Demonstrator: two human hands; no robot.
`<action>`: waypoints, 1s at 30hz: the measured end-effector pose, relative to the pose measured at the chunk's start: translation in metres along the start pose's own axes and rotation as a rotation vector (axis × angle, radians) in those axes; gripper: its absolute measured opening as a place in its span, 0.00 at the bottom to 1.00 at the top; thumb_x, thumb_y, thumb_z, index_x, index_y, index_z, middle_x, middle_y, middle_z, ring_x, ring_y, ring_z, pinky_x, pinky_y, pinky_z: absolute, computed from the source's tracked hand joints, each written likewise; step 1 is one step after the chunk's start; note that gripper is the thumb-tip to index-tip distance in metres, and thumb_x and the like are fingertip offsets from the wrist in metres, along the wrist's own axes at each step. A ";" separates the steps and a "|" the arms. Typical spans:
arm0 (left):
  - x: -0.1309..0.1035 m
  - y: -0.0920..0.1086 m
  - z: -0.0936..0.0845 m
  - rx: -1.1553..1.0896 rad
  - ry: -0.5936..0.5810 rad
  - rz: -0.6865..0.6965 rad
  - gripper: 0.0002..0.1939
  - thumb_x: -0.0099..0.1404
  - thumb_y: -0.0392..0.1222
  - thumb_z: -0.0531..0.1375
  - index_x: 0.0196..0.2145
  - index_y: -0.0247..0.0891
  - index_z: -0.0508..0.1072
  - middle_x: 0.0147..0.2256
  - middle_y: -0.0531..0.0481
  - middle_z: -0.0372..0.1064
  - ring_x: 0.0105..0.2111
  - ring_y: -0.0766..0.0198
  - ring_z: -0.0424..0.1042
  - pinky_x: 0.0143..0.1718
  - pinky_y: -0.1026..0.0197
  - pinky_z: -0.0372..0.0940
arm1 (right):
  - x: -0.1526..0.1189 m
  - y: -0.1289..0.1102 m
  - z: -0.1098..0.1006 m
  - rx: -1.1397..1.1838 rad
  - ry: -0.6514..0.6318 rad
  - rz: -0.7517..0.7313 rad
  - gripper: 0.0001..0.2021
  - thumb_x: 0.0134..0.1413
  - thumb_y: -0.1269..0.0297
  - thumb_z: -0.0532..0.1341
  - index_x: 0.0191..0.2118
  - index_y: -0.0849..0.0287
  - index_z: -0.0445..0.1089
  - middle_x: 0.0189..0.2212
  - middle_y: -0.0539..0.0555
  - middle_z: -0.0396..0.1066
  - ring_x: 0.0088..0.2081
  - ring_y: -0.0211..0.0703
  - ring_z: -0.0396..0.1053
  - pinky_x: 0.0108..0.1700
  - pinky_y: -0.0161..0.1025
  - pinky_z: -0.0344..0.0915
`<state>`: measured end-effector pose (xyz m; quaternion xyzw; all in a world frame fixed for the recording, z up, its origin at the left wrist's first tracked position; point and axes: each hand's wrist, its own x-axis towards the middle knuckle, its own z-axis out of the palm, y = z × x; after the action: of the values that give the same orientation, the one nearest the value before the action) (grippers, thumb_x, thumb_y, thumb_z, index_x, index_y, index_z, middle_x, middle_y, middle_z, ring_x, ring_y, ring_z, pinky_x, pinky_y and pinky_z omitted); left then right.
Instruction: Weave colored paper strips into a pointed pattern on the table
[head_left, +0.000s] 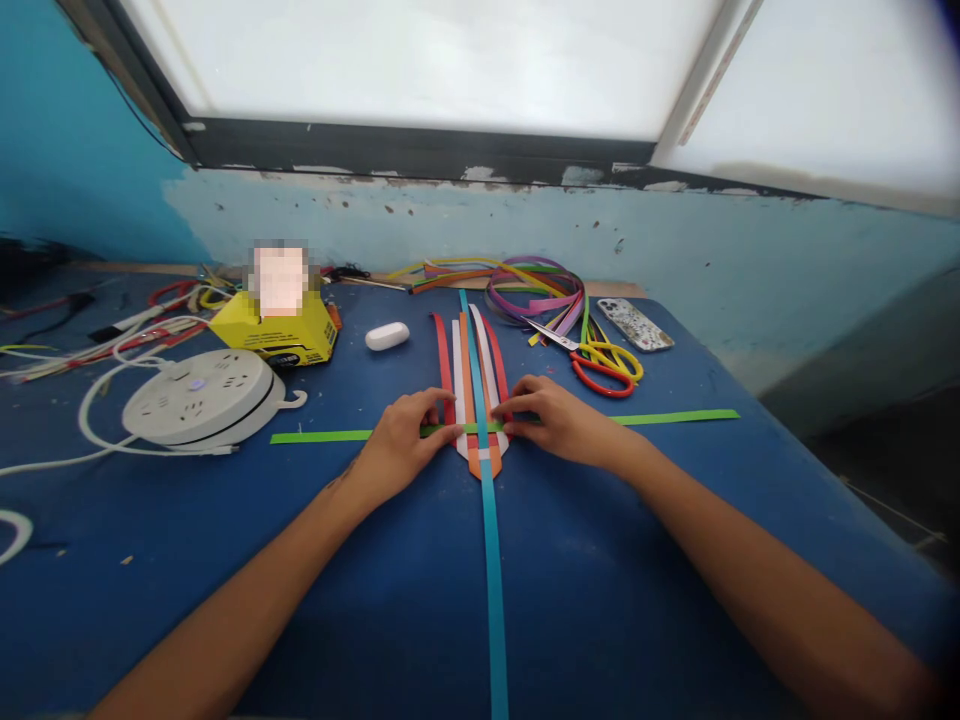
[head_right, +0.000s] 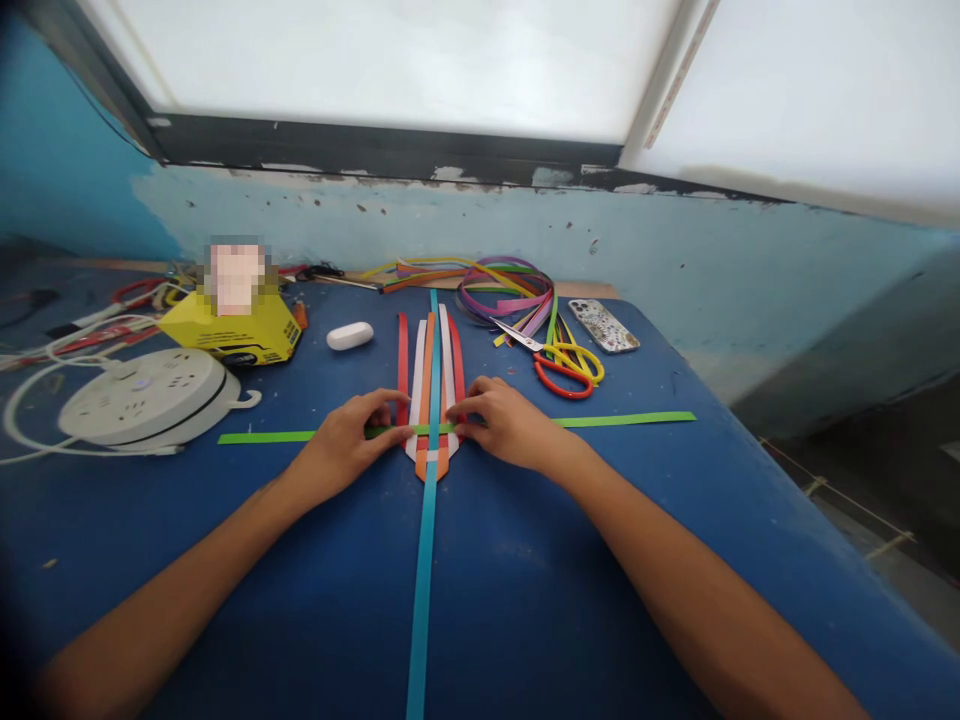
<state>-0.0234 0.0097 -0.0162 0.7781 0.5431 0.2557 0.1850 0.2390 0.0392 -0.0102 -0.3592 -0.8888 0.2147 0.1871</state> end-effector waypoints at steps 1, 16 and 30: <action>0.000 0.000 0.000 0.004 0.001 -0.011 0.16 0.66 0.51 0.64 0.49 0.42 0.73 0.32 0.53 0.69 0.33 0.59 0.69 0.37 0.57 0.62 | 0.000 0.000 -0.001 0.007 0.000 -0.001 0.13 0.66 0.65 0.63 0.52 0.52 0.80 0.44 0.59 0.71 0.45 0.48 0.70 0.53 0.47 0.66; -0.003 -0.001 -0.015 0.005 -0.061 -0.072 0.19 0.67 0.50 0.62 0.53 0.43 0.69 0.31 0.55 0.70 0.30 0.60 0.70 0.34 0.58 0.60 | -0.001 -0.005 -0.002 -0.047 -0.025 0.067 0.14 0.64 0.62 0.65 0.53 0.54 0.80 0.42 0.59 0.68 0.44 0.49 0.68 0.51 0.48 0.64; -0.003 0.000 -0.002 0.090 0.035 0.016 0.24 0.68 0.51 0.63 0.59 0.45 0.66 0.33 0.54 0.70 0.33 0.59 0.71 0.37 0.57 0.62 | 0.002 -0.003 -0.003 0.010 -0.011 0.068 0.12 0.64 0.66 0.64 0.51 0.53 0.81 0.41 0.58 0.71 0.41 0.46 0.69 0.49 0.45 0.64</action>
<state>-0.0256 0.0066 -0.0158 0.7853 0.5511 0.2460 0.1384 0.2378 0.0394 -0.0062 -0.3869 -0.8760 0.2276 0.1765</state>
